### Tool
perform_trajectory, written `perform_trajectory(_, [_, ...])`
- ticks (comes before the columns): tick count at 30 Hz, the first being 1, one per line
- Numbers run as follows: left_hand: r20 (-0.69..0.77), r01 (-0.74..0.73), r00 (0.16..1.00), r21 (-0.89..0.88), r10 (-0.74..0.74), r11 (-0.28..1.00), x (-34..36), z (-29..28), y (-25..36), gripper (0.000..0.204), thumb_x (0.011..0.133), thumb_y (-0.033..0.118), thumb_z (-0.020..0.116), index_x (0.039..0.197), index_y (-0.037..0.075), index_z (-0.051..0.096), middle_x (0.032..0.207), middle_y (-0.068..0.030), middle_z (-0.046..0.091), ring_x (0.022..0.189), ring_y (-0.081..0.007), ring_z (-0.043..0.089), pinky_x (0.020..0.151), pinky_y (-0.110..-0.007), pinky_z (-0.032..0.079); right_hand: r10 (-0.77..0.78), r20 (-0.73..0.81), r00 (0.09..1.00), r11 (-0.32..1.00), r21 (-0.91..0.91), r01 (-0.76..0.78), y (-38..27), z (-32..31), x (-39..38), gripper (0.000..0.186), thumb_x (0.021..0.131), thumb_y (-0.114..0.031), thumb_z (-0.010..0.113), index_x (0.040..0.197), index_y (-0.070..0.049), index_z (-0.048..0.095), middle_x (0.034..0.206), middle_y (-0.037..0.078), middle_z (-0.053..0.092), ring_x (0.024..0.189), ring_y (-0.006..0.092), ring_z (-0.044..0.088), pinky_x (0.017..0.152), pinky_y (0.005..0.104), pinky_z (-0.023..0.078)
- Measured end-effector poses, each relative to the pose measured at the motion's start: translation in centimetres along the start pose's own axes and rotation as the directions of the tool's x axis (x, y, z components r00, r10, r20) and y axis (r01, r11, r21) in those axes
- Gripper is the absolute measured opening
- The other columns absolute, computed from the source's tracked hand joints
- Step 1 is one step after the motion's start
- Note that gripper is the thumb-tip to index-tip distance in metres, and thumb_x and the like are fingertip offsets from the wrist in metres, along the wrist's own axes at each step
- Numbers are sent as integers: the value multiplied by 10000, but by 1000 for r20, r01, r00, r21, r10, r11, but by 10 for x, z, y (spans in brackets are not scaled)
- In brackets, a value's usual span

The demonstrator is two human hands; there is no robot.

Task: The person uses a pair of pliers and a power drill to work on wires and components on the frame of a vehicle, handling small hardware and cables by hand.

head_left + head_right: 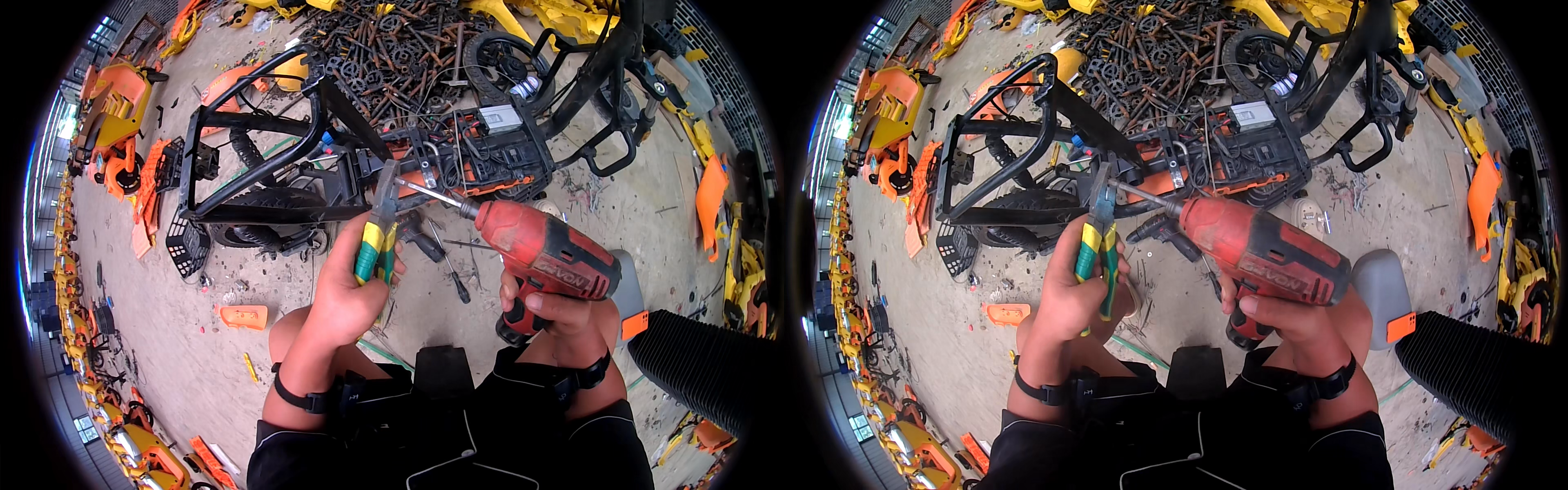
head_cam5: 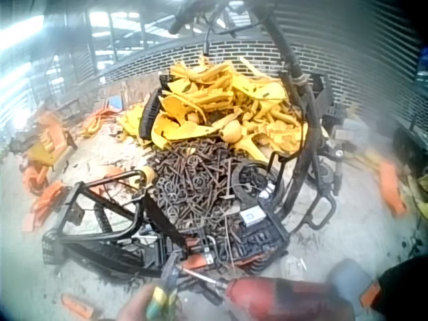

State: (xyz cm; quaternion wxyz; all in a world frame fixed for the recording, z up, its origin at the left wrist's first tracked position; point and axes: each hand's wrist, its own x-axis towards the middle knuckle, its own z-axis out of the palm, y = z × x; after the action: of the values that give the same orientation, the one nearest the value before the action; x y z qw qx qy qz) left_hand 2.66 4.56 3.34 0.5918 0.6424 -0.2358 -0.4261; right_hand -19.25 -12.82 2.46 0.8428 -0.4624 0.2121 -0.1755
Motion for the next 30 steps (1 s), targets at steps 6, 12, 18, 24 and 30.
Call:
perform_trajectory(6, [-11, 0, 1000, 77, 1, 997, 0, 0, 0, 781, 717, -207, 399, 1455, 50, 393, 1138, -123, 585, 959, -184, 638, 804, -312, 550, 42, -26, 999, 992, -114, -45, -6, 3, -5, 668, 745, -156, 743, 1337, 24, 490, 911, 130, 641, 822, 215, 628, 746, 350, 511])
perform_trajectory(12, [-10, 6, 1000, 103, -5, 995, 0, -1, 0, 788, 718, -206, 399, 1463, 49, 384, 1144, -124, 586, 962, -186, 640, 804, -312, 550, 42, 4, 999, 999, 6, -42, -7, 3, -6, 438, 790, -9, 722, 1201, 7, 572, 927, 100, 650, 843, 176, 625, 719, 294, 509])
perform_trajectory(18, [-12, 21, 1000, 99, -20, 995, -1, 0, 1, 791, 720, -203, 400, 1469, 50, 376, 1145, -126, 587, 963, -189, 641, 806, -312, 549, -48, 37, 998, 999, -4, 48, -1, 2, -4, 427, 795, -22, 729, 1196, 4, 584, 921, 108, 649, 836, 185, 627, 714, 309, 517])
perform_trajectory(24, [-20, 20, 1000, 112, -18, 994, -1, 1, 0, 777, 723, -189, 403, 1464, 42, 384, 1141, -124, 587, 964, -186, 643, 809, -314, 549, -16, 31, 999, 1000, 1, 16, -3, 1, -4, 451, 784, 0, 728, 1210, 1, 580, 922, 112, 652, 832, 190, 632, 707, 312, 516])
perform_trajectory(30, [45, -49, 998, 203, 40, 978, 2, 2, -5, 778, 728, -181, 404, 1473, 42, 379, 1142, -115, 586, 968, -195, 638, 785, -313, 548, -33, -11, 999, 999, 0, 33, 0, 6, -1, 387, 774, -6, 738, 1142, 34, 624, 910, 116, 665, 819, 173, 639, 655, 283, 503])
